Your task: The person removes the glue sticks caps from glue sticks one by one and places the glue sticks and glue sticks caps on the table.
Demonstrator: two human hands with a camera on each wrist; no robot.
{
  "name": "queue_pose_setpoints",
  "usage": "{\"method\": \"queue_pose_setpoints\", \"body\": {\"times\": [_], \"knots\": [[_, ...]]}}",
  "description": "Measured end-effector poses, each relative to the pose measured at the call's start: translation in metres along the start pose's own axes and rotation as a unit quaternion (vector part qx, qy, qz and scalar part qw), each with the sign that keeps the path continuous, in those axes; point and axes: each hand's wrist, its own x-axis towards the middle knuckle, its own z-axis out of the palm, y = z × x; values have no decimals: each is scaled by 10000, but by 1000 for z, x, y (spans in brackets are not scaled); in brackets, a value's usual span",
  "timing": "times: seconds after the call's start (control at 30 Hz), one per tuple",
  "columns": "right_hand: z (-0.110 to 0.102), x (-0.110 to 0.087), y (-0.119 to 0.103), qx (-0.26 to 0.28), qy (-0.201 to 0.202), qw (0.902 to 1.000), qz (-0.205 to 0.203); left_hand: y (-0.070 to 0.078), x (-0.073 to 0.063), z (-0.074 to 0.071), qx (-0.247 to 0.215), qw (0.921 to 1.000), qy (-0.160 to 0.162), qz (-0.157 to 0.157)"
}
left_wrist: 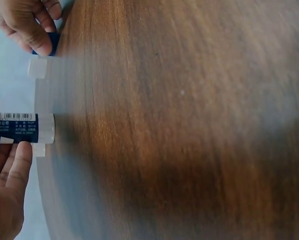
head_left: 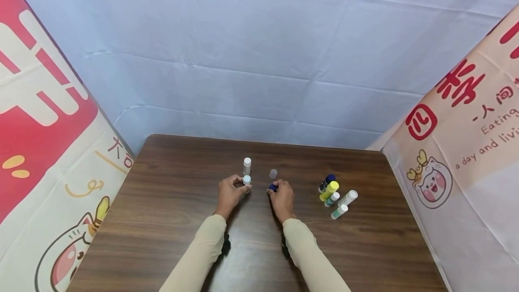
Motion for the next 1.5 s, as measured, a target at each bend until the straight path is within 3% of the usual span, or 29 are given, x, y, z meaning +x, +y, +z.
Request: {"method": "queue_pose_setpoints", "body": {"times": [0.57,0.93,1.23,1.5], "knots": [[-2,0,3,10,85,9999,-83,-1,1,6,39,9999,26,130],[-6,0,4,-243,-246,9994,53,-2,0,7,38,9997,66,234],[-25,-13,-9,-156,-334,9993,85,-4,-2,3,48,9997,101,234],[-55,-23,-15,254,212,9994,-50,-5,-1,2,41,9995,106,282]]}}
